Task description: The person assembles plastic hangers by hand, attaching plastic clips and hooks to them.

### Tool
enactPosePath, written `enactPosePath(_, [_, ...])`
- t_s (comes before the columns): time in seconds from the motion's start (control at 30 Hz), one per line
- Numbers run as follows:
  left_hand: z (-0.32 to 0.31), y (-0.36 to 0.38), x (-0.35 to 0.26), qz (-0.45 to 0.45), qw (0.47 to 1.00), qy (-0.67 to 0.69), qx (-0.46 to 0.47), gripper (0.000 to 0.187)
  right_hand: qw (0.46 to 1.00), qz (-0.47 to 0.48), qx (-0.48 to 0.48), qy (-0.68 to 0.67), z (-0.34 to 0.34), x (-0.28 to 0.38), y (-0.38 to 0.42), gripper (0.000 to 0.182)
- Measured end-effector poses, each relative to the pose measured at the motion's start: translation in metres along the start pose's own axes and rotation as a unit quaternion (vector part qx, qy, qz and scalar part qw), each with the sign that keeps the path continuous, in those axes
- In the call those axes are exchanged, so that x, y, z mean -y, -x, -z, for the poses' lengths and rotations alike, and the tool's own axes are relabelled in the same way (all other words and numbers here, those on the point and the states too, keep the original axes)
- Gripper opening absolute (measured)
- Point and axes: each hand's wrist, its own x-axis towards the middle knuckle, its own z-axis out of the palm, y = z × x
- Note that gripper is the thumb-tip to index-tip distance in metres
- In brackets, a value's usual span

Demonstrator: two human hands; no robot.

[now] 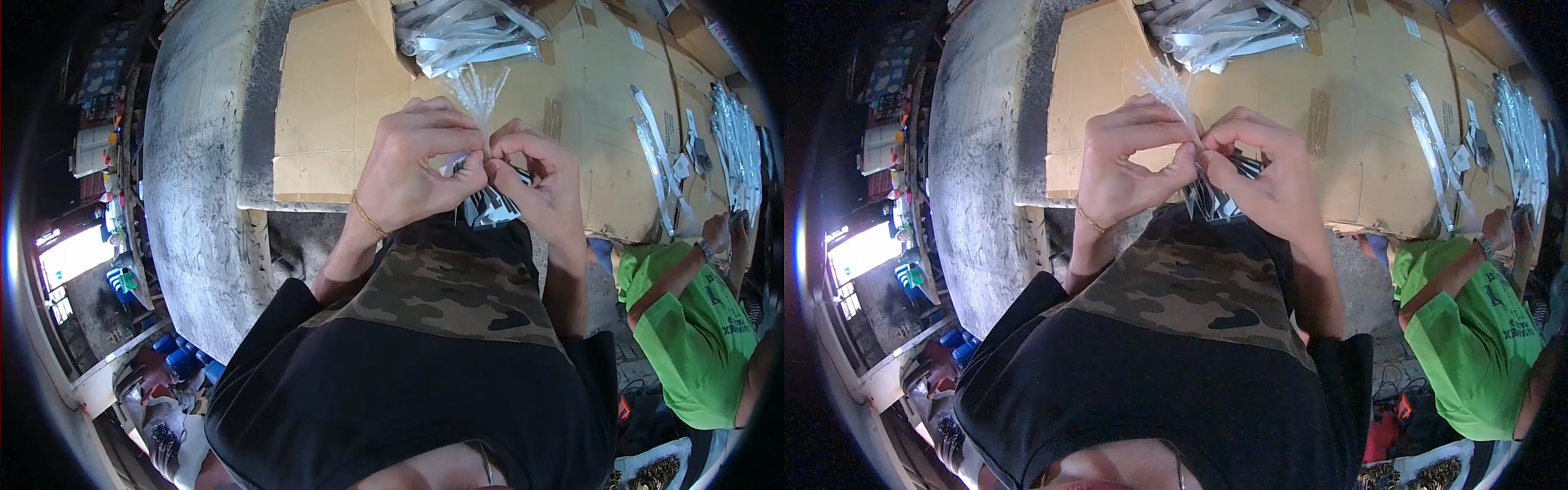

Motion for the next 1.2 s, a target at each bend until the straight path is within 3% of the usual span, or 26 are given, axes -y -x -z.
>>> enactPosePath(0.1, [0.000,-0.001,0.000,0.007,0.999,0.027,0.016,0.011,0.995,-0.054,0.010,-0.087,0.000,0.006,-0.001,0.007])
enactPosePath(0.17, [-0.003,-0.001,-0.003,0.140,0.985,0.098,0.019,0.008,0.991,-0.064,0.016,-0.115,0.003,0.000,-0.001,0.007])
enactPosePath(0.27, [-0.008,0.000,-0.006,0.177,0.981,0.083,0.003,0.007,0.980,-0.103,0.014,-0.172,0.003,-0.006,0.000,0.008])
enactPosePath(0.43, [-0.008,0.000,-0.005,0.157,0.981,0.106,-0.040,0.010,0.974,-0.136,-0.024,-0.179,-0.001,-0.003,0.001,0.010])
enactPosePath(0.6, [-0.009,0.000,-0.006,0.150,0.982,0.106,-0.040,0.013,0.987,-0.090,-0.064,-0.118,-0.005,0.000,0.000,0.009])
enactPosePath(0.97, [-0.006,-0.005,-0.001,0.062,0.997,0.046,0.015,0.007,0.983,-0.125,-0.023,-0.129,0.004,0.003,0.000,0.007])
enactPosePath(1.2, [-0.009,-0.007,-0.006,0.063,0.995,0.075,-0.018,0.008,0.989,-0.096,-0.042,-0.108,0.004,0.005,0.001,0.008])
